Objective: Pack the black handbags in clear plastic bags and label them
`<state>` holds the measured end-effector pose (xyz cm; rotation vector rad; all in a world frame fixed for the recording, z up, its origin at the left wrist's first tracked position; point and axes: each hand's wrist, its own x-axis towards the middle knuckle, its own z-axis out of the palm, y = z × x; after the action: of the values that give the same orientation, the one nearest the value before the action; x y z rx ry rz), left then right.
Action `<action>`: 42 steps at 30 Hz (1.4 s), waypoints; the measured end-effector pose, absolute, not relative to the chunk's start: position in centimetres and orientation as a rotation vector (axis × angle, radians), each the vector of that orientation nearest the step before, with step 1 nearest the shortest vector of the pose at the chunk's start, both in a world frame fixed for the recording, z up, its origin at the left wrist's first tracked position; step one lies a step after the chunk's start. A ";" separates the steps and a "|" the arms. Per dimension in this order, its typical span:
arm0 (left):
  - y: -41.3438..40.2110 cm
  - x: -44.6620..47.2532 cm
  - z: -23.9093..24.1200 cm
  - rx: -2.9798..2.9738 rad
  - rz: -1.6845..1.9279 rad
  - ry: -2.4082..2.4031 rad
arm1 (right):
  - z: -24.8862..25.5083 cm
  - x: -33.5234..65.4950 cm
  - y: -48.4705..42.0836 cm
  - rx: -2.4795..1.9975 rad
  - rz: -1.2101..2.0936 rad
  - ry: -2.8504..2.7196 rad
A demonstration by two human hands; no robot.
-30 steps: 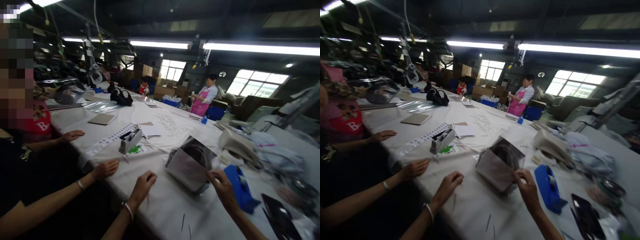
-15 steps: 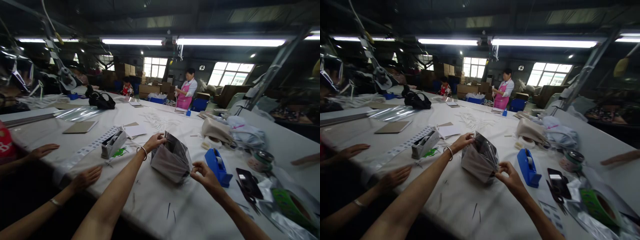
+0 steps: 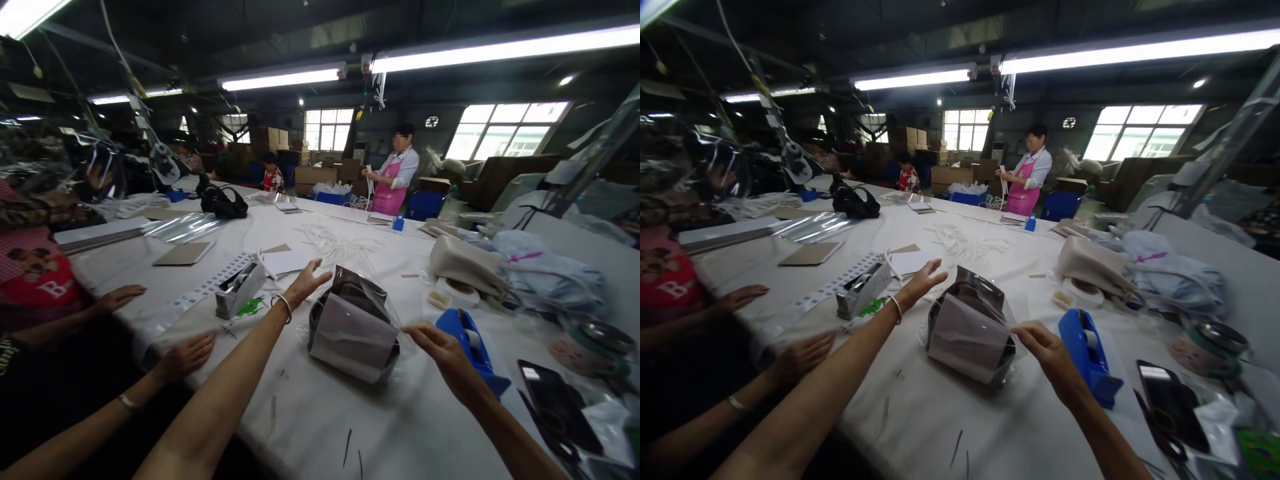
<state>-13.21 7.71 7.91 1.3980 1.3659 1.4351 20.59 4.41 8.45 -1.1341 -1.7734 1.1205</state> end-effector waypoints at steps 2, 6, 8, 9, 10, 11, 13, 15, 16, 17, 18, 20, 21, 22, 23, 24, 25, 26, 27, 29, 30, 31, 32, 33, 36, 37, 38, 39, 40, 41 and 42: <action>8.3 -12.6 7.3 1.348 1.416 1.283 | 8.6 19.9 5.0 -1.116 1.108 -1.671; 9.1 -11.1 6.5 1.300 1.451 1.190 | 7.9 19.5 6.4 -1.106 1.114 -1.451; 9.2 -10.9 6.2 1.256 1.503 1.163 | 7.6 19.5 7.0 -1.099 1.121 -1.368; 9.2 -11.0 6.1 1.229 1.530 1.152 | 7.6 19.6 7.2 -1.096 1.129 -1.331; 9.2 -11.3 6.0 1.201 1.556 1.142 | 7.6 19.7 7.4 -1.087 1.148 -1.294; 9.1 -11.6 5.9 1.173 1.577 1.133 | 7.7 19.8 7.6 -1.070 1.181 -1.267; 8.7 -12.4 5.9 1.129 1.599 1.114 | 8.1 20.2 7.9 -1.038 1.256 -1.262; 8.2 -13.2 6.1 1.103 1.594 1.102 | 8.7 20.7 8.1 -1.058 1.284 -1.360; 7.9 -13.6 6.1 1.098 1.586 1.100 | 9.0 20.9 8.2 -1.090 1.259 -1.439; 7.7 -14.0 6.2 1.097 1.577 1.102 | 9.2 21.0 8.4 -1.125 1.209 -1.517; 7.5 -14.2 6.3 1.098 1.569 1.108 | 9.4 21.1 8.5 -1.149 1.146 -1.572; 7.5 -14.5 6.3 1.108 1.554 1.129 | 9.6 20.8 9.0 -1.148 1.043 -1.577; 7.6 -14.6 6.3 1.118 1.544 1.144 | 9.6 20.5 9.4 -1.130 1.017 -1.524; 7.8 -14.5 6.3 1.132 1.534 1.164 | 9.5 20.1 9.7 -1.112 1.010 -1.448; 8.0 -14.4 6.4 1.150 1.526 1.186 | 9.3 19.7 10.2 -1.099 1.024 -1.372; 8.3 -14.3 6.4 1.170 1.522 1.209 | 9.2 19.2 10.6 -1.090 1.057 -1.309; 8.5 -14.1 6.4 1.192 1.524 1.233 | 9.0 18.8 10.9 -1.083 1.105 -1.271; 8.8 -13.9 6.4 1.213 1.530 1.256 | 8.8 18.4 11.2 -1.073 1.163 -1.254; 9.0 -13.7 6.5 1.231 1.542 1.276 | 8.7 18.1 11.4 -1.059 1.221 -1.255; 9.3 -13.4 6.6 1.255 1.575 1.310 | 8.8 17.5 11.5 -1.018 1.295 -1.286; 9.4 -13.3 6.6 1.257 1.597 1.327 | 8.9 17.2 11.4 -1.004 1.297 -1.306; 9.5 -13.3 6.5 1.248 1.623 1.344 | 9.1 17.0 11.2 -0.999 1.278 -1.326; 9.6 -13.3 6.4 1.230 1.653 1.362 | 9.2 16.9 11.1 -1.000 1.244 -1.349; 9.6 -13.3 6.2 1.203 1.685 1.381 | 9.3 16.8 10.9 -1.003 1.205 -1.373; 9.6 -13.9 5.5 1.088 1.783 1.438 | 9.3 16.9 10.7 -0.989 1.064 -1.422; 9.6 -14.1 5.3 1.048 1.815 1.453 | 9.2 17.0 10.8 -0.977 1.017 -1.407; 9.5 -14.4 5.1 1.011 1.845 1.462 | 8.9 17.3 11.0 -0.964 0.982 -1.365; 9.4 -14.7 4.9 0.981 1.871 1.462 | 8.7 17.6 11.2 -0.950 0.967 -1.297; 9.3 -15.0 4.8 0.958 1.889 1.455 | 8.4 18.0 11.3 -0.939 0.973 -1.212; 9.1 -15.2 4.7 0.944 1.899 1.441 | 8.2 18.4 11.5 -0.932 0.998 -1.126; 8.9 -15.4 4.7 0.938 1.902 1.423 | 8.0 18.9 11.6 -0.928 1.030 -1.052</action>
<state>-15.41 8.88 4.67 0.9380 1.4231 1.9019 18.86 11.61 7.99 -0.9276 -1.0518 1.0297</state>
